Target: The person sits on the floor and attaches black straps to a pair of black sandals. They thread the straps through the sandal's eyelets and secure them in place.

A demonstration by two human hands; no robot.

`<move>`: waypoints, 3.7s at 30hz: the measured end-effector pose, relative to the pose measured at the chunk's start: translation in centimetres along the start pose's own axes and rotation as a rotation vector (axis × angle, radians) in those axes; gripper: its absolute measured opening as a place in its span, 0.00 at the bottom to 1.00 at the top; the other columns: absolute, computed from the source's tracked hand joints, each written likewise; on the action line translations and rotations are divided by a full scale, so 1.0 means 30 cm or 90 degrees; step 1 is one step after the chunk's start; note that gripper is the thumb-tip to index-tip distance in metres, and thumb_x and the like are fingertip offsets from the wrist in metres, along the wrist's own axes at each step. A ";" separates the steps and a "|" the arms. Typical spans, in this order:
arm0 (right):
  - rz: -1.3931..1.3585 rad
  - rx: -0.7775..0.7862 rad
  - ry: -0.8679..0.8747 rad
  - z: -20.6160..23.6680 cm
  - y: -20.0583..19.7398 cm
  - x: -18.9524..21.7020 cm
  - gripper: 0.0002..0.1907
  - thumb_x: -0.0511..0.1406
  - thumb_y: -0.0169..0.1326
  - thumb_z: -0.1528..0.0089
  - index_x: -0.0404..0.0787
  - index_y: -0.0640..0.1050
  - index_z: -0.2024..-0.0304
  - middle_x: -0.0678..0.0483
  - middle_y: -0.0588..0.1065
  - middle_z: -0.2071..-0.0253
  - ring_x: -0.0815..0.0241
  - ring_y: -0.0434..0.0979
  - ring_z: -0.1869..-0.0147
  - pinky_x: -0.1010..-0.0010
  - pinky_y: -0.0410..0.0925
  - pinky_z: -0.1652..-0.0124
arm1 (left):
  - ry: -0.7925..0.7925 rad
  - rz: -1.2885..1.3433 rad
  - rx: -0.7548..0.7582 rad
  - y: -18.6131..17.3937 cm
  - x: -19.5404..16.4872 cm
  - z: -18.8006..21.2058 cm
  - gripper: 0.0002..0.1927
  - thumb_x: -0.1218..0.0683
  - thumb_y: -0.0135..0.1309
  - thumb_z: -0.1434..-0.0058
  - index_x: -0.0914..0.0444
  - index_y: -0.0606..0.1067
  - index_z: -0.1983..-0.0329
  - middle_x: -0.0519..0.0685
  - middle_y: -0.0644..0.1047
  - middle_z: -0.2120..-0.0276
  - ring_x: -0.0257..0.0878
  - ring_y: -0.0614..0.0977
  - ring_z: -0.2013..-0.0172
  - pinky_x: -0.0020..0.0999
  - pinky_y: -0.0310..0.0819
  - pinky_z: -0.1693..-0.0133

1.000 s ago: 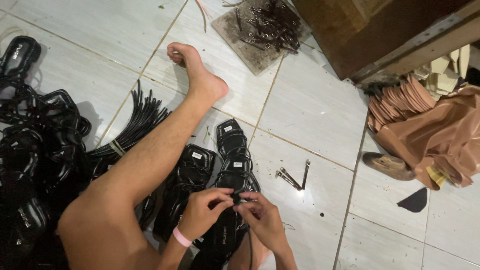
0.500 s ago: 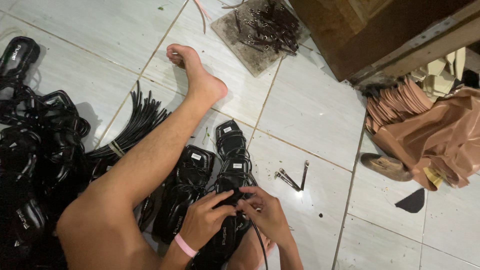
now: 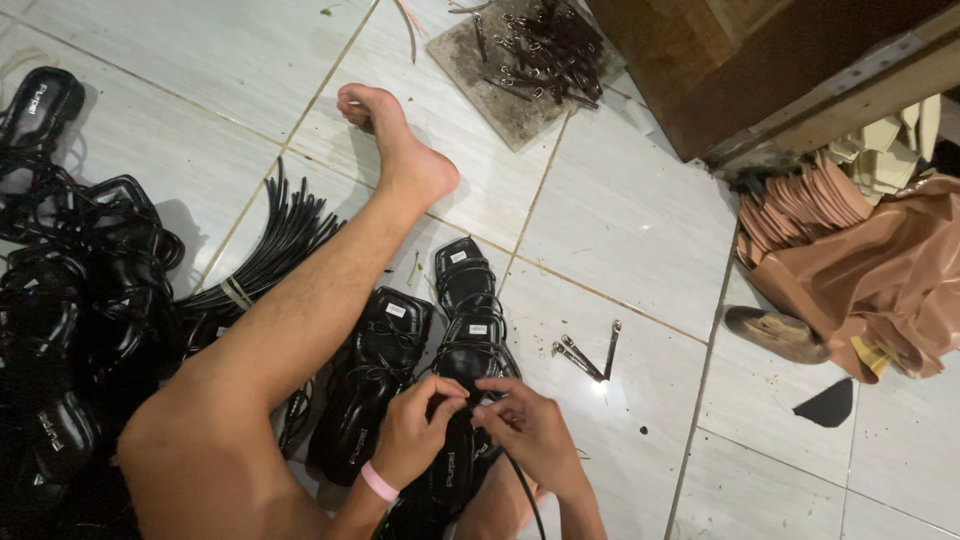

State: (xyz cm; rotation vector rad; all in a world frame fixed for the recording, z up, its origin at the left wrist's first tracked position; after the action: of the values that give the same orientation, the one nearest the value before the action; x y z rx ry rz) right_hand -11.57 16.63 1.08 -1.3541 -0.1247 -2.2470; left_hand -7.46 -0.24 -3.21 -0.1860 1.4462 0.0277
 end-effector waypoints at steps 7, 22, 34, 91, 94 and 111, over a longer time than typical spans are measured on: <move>0.048 -0.001 0.013 0.034 0.006 -0.011 0.19 0.30 0.59 0.39 0.37 0.79 0.45 0.53 0.85 0.70 0.73 0.75 0.72 0.79 0.69 0.71 | -0.086 -0.007 0.101 0.009 0.031 -0.035 0.04 0.61 0.59 0.40 0.68 0.76 0.65 0.52 0.83 0.68 0.38 0.82 0.69 0.31 0.75 0.66; 0.102 -0.045 -0.045 0.086 -0.003 -0.045 0.21 0.31 0.62 0.41 0.42 0.78 0.45 0.56 0.85 0.71 0.72 0.74 0.73 0.76 0.69 0.71 | -0.147 0.202 0.166 0.045 0.138 -0.023 0.04 0.62 0.59 0.38 0.69 0.76 0.66 0.50 0.84 0.63 0.28 0.80 0.66 0.25 0.76 0.63; 0.373 -0.027 -0.143 0.253 -0.075 -0.278 0.10 0.33 0.69 0.49 0.40 0.87 0.65 0.50 0.79 0.68 0.54 0.83 0.66 0.64 0.73 0.65 | -0.221 0.291 0.153 0.062 0.199 -0.028 0.04 0.62 0.62 0.40 0.70 0.81 0.68 0.51 0.85 0.65 0.30 0.81 0.66 0.26 0.75 0.61; 0.748 -0.630 -0.230 0.104 0.219 -0.309 0.15 0.39 0.57 0.47 0.44 0.81 0.58 0.55 0.77 0.58 0.54 0.76 0.49 0.62 0.67 0.52 | -0.211 0.317 0.085 0.098 0.253 -0.005 0.06 0.60 0.63 0.42 0.69 0.81 0.67 0.48 0.85 0.62 0.28 0.82 0.65 0.23 0.77 0.61; 0.671 -0.680 -0.093 0.098 0.221 -0.341 0.13 0.36 0.61 0.53 0.40 0.80 0.65 0.51 0.77 0.62 0.50 0.76 0.53 0.61 0.67 0.55 | -0.227 0.326 0.091 0.104 0.258 -0.003 0.06 0.60 0.63 0.38 0.70 0.81 0.65 0.50 0.80 0.69 0.30 0.77 0.70 0.24 0.71 0.67; -0.029 -0.232 -0.074 -0.022 0.054 -0.311 0.12 0.27 0.62 0.42 0.35 0.86 0.55 0.52 0.80 0.45 0.62 0.81 0.47 0.72 0.71 0.57 | -0.106 0.187 0.050 0.080 0.146 0.025 0.03 0.62 0.57 0.37 0.68 0.75 0.65 0.48 0.83 0.65 0.28 0.81 0.66 0.25 0.76 0.63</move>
State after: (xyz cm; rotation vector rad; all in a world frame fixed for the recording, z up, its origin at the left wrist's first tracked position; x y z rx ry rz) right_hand -7.85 18.53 -7.46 -1.6842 0.2287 -2.3052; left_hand -6.47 1.82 -7.72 0.0917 1.2948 0.2208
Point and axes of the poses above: each hand's wrist, its own z-axis away from the middle knuckle, its own y-axis out of the palm, x = y × z, the point moved 4 cm from there along -z, towards the middle knuckle
